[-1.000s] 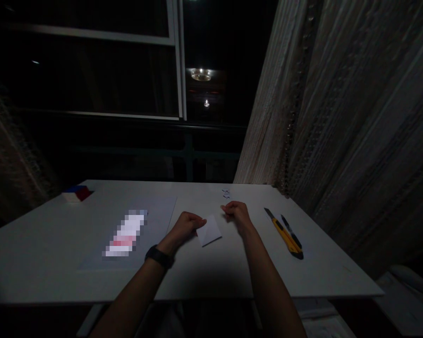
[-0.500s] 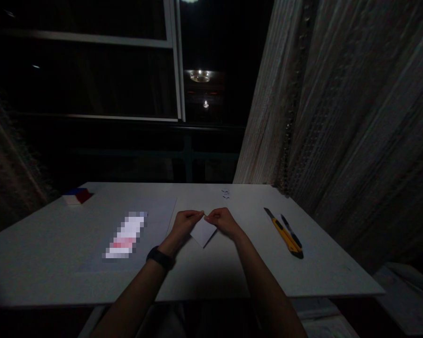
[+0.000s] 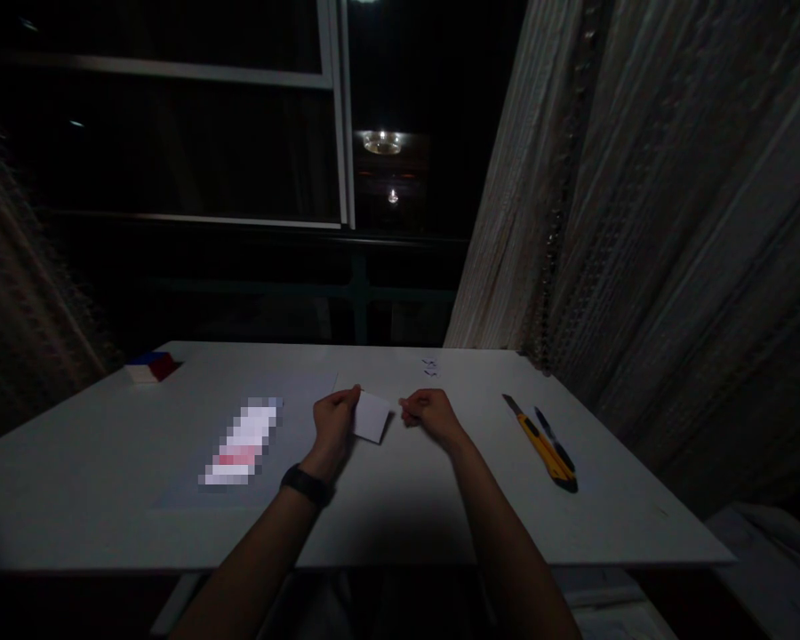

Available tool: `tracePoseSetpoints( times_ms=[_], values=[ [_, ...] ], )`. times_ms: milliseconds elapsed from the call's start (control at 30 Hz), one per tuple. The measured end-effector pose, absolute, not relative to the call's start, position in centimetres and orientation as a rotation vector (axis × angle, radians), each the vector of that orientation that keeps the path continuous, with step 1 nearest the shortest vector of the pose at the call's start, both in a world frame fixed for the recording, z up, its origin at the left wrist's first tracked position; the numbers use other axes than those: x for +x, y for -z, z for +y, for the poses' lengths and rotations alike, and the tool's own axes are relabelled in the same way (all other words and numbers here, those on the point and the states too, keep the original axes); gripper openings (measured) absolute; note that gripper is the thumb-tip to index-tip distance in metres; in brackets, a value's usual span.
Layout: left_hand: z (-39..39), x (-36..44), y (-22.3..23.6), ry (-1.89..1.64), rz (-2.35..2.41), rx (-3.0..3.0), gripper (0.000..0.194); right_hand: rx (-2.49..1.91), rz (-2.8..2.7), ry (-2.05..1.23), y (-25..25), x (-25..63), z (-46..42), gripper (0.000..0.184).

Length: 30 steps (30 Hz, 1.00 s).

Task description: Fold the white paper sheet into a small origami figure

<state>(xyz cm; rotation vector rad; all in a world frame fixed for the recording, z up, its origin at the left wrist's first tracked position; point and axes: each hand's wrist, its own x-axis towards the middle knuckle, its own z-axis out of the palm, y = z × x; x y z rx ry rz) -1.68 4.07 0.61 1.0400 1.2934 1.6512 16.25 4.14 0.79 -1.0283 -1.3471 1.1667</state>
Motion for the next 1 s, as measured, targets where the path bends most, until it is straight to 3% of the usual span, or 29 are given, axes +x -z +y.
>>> tracePoseSetpoints(
  times_ms=[367, 700, 1000],
  values=[
    [3.6, -0.9, -0.8, -1.482, 1.062, 1.102, 0.038, -1.096, -1.196, -1.155, -0.6, 13.7, 3.6, 0.037],
    [2.9, -0.4, -0.4, -1.063, 0.847, 1.210, 0.032, -1.042, -1.275, -1.096, -1.2, 14.8, 3.6, 0.032],
    [2.2, 0.0, -1.6, -1.002, 0.806, 1.220, 0.020, -1.133, -1.223, -1.076, -1.0, 15.3, 4.1, 0.033]
  ],
)
